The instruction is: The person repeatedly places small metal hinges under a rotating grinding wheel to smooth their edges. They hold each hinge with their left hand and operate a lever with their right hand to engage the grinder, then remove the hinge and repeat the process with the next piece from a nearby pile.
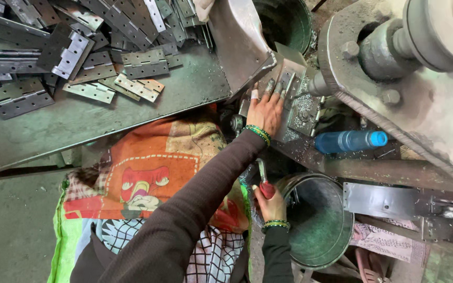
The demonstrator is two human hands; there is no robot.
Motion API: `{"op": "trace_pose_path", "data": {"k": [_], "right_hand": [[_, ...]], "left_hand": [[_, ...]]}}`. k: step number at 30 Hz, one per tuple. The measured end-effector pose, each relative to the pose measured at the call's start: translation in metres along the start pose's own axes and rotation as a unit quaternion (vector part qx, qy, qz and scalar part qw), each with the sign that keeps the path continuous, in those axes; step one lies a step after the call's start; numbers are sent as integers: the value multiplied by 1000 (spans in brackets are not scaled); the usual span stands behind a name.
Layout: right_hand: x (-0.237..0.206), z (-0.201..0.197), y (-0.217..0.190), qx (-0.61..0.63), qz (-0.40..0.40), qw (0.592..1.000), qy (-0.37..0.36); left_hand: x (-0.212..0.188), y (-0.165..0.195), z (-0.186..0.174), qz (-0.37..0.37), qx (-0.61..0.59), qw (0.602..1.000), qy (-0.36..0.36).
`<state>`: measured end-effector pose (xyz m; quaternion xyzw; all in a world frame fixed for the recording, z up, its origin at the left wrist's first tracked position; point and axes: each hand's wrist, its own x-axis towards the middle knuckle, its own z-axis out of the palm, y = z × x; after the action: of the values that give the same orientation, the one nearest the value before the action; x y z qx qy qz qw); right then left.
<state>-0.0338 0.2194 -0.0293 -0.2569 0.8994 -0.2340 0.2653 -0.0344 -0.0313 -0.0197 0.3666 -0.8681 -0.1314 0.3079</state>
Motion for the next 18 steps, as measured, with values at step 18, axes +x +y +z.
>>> {"op": "trace_pose_path", "data": {"k": [18], "right_hand": [[4, 2, 10, 44, -27, 998, -18]], "left_hand": [[-3, 3, -16, 0, 8, 1000, -1]]}}
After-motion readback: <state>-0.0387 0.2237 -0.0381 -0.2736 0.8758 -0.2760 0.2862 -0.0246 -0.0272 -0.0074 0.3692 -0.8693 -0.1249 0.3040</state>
